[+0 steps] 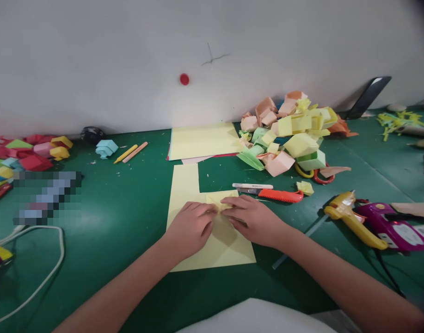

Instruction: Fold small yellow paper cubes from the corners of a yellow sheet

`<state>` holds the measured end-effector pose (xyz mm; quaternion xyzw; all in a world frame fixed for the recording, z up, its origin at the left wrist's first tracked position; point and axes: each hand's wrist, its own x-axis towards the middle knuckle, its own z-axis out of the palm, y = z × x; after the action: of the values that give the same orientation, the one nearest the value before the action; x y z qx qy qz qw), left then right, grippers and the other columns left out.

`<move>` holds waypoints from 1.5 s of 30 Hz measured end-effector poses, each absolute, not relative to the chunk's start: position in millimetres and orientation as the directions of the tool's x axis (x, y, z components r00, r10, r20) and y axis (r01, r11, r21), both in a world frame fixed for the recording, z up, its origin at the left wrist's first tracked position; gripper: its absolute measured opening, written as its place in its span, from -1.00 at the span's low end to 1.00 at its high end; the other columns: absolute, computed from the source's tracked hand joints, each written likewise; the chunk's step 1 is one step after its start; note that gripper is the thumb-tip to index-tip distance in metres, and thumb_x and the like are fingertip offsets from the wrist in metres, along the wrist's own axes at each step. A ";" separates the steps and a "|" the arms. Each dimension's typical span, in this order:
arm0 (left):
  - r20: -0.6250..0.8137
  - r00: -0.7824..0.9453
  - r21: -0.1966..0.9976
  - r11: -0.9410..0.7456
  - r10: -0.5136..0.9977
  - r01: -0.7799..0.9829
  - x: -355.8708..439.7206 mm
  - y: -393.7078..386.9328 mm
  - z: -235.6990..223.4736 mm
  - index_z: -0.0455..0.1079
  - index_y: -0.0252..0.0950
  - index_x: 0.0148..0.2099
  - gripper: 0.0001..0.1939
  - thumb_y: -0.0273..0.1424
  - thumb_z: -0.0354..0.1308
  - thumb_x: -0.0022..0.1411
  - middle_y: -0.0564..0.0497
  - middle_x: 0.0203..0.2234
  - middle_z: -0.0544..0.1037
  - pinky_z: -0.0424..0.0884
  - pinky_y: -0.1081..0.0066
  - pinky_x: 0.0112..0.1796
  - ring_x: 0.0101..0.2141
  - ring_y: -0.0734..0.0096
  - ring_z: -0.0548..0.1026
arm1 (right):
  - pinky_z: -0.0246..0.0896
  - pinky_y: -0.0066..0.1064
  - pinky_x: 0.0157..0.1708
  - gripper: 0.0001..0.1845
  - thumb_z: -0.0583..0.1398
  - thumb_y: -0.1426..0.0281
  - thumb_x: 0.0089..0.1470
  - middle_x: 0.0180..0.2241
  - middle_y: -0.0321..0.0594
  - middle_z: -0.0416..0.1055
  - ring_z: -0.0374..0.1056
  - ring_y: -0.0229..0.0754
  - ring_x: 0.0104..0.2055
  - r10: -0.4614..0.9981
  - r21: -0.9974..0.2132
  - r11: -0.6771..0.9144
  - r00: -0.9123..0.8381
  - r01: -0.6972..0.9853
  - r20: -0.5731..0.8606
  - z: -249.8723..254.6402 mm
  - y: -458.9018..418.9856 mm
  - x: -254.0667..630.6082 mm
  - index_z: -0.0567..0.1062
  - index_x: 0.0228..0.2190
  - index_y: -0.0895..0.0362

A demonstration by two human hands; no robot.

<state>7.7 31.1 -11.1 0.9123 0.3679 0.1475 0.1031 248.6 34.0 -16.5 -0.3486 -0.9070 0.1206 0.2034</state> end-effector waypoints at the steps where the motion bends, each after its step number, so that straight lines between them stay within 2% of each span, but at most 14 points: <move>1: 0.194 0.688 0.287 -0.711 0.699 0.642 8.3 30.5 -10.8 0.48 -0.28 0.08 -0.68 -0.48 0.00 0.37 -0.12 -0.01 0.56 0.42 0.06 -0.02 -0.03 0.12 0.50 | 0.33 -0.06 0.05 -0.69 0.12 0.50 0.24 0.10 -0.04 0.44 0.37 0.00 0.07 0.680 -0.353 0.729 -0.676 0.586 0.283 -17.2 33.4 248.5 0.54 -0.03 0.12; 5: 0.207 0.684 0.263 -0.713 0.699 0.650 8.6 29.3 -12.7 0.49 -0.29 0.07 -0.68 -0.45 -0.01 0.39 -0.14 0.01 0.56 0.43 0.06 -0.02 -0.04 0.12 0.51 | 0.32 -0.04 0.06 -0.68 0.12 0.50 0.24 0.03 -0.07 0.49 0.37 0.00 0.05 0.669 -0.340 0.739 -0.693 0.581 0.270 -18.6 31.5 248.8 0.52 -0.01 0.14; 14: 0.205 0.678 0.287 -0.706 0.706 0.648 7.2 31.8 -14.9 0.49 -0.33 0.07 -0.68 -0.46 -0.02 0.40 -0.11 0.00 0.57 0.43 0.08 -0.02 -0.06 0.14 0.50 | 0.31 -0.08 0.06 -0.68 0.09 0.48 0.27 0.02 -0.11 0.49 0.35 -0.01 0.02 0.691 -0.348 0.717 -0.681 0.604 0.240 -16.5 32.4 247.2 0.51 0.01 0.14; 24: 0.218 0.711 0.226 -0.743 0.669 0.630 8.3 38.0 -14.4 0.54 -0.33 -0.05 -0.72 -0.49 0.01 0.35 -0.12 -0.07 0.59 0.44 0.10 -0.08 -0.14 0.16 0.52 | 0.35 -0.10 -0.10 -0.68 0.05 0.43 0.32 -0.08 -0.13 0.51 0.34 -0.03 -0.12 0.706 -0.222 0.706 -0.694 0.673 0.139 -8.7 29.0 242.5 0.51 0.01 0.14; 28: 0.245 0.729 0.261 -0.767 0.640 0.586 5.8 45.0 -14.1 0.57 -0.31 -0.17 -0.76 -0.50 0.05 0.29 -0.09 -0.14 0.62 0.46 0.12 -0.10 -0.18 0.20 0.54 | 0.33 -0.11 -0.03 -0.70 0.08 0.47 0.29 -0.06 -0.14 0.52 0.36 -0.03 -0.07 0.711 -0.254 0.699 -0.689 0.669 0.141 -5.7 29.0 244.8 0.54 -0.04 0.13; 34: 0.309 0.712 0.289 -0.775 0.631 0.561 -0.9 46.5 -13.7 0.57 -0.31 -0.18 -0.75 -0.52 0.04 0.26 -0.08 -0.08 0.63 0.51 0.16 -0.08 -0.17 0.22 0.56 | 0.31 -0.07 -0.01 -0.72 0.07 0.50 0.25 -0.10 -0.09 0.51 0.35 -0.01 -0.03 0.738 -0.330 0.668 -0.651 0.667 0.179 -0.4 33.1 255.4 0.59 -0.22 0.13; 39: 0.308 0.670 0.339 -0.736 0.676 0.586 -2.3 45.9 -11.0 0.54 -0.28 -0.35 -0.79 -0.51 0.06 0.19 -0.04 -0.11 0.64 0.54 0.20 -0.09 -0.14 0.21 0.57 | 0.27 0.01 0.05 -0.75 0.10 0.51 0.21 -0.03 -0.11 0.49 0.29 0.03 0.02 0.744 -0.318 0.664 -0.640 0.677 0.192 1.8 34.6 258.2 0.60 -0.28 0.12; 42: 0.304 0.650 0.345 -0.716 0.697 0.607 -1.4 46.2 -9.9 0.53 -0.28 -0.37 -0.81 -0.52 0.08 0.13 -0.03 -0.13 0.65 0.54 0.19 -0.06 -0.12 0.18 0.57 | 0.24 0.04 0.09 -0.75 0.10 0.50 0.21 0.03 -0.14 0.46 0.25 0.07 0.08 0.749 -0.304 0.661 -0.631 0.686 0.204 1.5 33.7 257.5 0.60 -0.33 0.13; 45: 0.291 0.643 0.334 -0.705 0.709 0.626 0.7 48.8 -9.7 0.55 -0.28 -0.33 -0.81 -0.47 0.09 0.22 -0.03 -0.15 0.65 0.54 0.20 -0.10 -0.15 0.19 0.57 | 0.21 0.04 0.13 -0.75 0.11 0.48 0.23 0.08 -0.16 0.44 0.21 0.08 0.13 0.760 -0.314 0.648 -0.611 0.694 0.221 -0.7 33.9 257.0 0.59 -0.35 0.12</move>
<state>0.7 48.8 -9.7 0.9006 0.3705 0.2033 0.1016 257.0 33.9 -0.7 -0.4076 -0.8920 0.0988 0.1690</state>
